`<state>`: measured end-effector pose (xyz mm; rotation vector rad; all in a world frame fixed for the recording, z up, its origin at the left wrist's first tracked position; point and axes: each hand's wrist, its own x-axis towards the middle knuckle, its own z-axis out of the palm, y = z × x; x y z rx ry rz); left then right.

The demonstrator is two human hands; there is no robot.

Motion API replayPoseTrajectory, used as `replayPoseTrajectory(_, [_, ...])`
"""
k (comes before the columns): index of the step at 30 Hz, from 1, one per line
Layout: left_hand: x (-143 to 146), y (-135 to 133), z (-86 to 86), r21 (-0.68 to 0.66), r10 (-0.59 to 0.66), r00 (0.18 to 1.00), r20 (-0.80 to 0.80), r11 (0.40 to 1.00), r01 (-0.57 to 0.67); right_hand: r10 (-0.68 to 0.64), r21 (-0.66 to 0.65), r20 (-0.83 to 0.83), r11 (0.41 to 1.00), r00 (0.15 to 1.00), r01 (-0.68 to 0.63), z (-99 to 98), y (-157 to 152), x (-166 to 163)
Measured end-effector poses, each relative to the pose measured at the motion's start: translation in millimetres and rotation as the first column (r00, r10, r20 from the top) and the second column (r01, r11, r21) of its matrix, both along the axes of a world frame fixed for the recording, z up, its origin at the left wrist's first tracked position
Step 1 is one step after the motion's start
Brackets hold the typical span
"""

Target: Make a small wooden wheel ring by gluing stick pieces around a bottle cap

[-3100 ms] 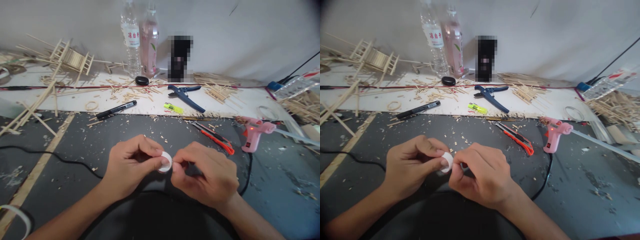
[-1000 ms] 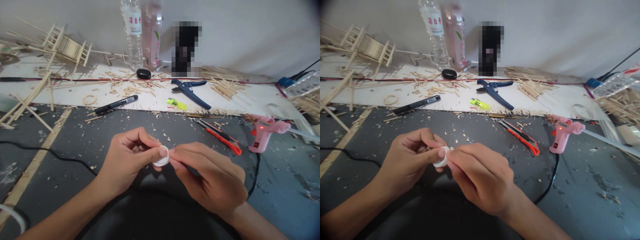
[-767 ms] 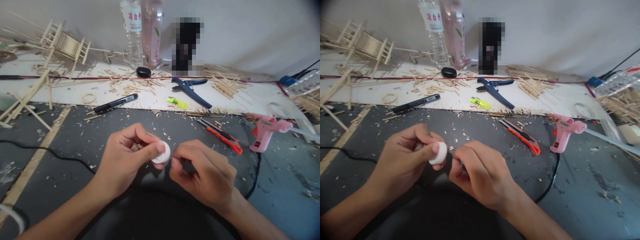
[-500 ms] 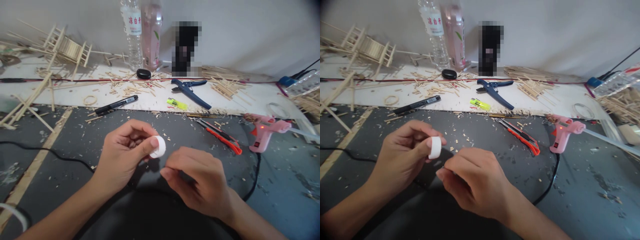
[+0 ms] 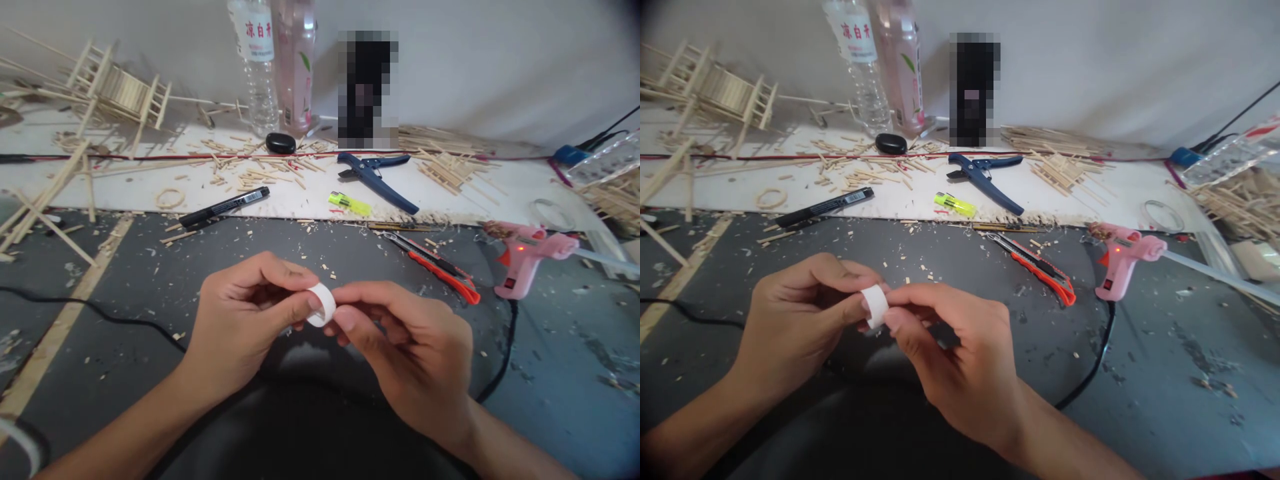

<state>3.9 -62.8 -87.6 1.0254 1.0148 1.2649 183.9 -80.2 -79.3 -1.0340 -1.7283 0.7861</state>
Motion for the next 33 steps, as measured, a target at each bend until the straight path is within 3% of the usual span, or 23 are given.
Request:
replayPoseTrajectory(3, [-3, -1, 1.2, 0.072, 0.046, 0.994, -0.095, 0.997, -0.039, 0.026, 0.002, 0.049, 1.000, 0.998, -0.026, -2.6, 1, 2])
replayPoseTrajectory(7, [-4, -4, 1.2, 0.116, 0.090, 0.976, -0.197, 0.991, -0.068, -0.004, 0.114, 0.186, 0.993, 0.983, -0.017, -5.2, 3, 4])
replayPoseTrajectory(14, [2, -1, 2.1, -0.075, -0.045, 0.999, 0.021, 0.996, 0.046, 0.060, 0.135, 0.130, 0.988, 0.990, -0.078, -3.8, 4, 6])
replayPoseTrajectory(18, [0, 1, 1.2, -0.100, -0.059, 0.997, 0.050, 0.993, 0.064, 0.019, 0.144, 0.165, 0.989, 0.986, -0.043, -0.8, 4, 5])
replayPoseTrajectory(26, [-4, -3, 1.5, 0.052, 0.023, 0.976, -0.214, 0.999, -0.012, 0.028, 0.072, 0.208, 0.996, 0.978, -0.044, 1.3, 10, 6])
replayPoseTrajectory(33, [-2, -1, -4.4, 0.011, -0.076, 0.970, -0.230, 0.997, 0.081, 0.038, -0.130, 0.143, 0.991, 0.989, -0.020, -3.7, 15, 6])
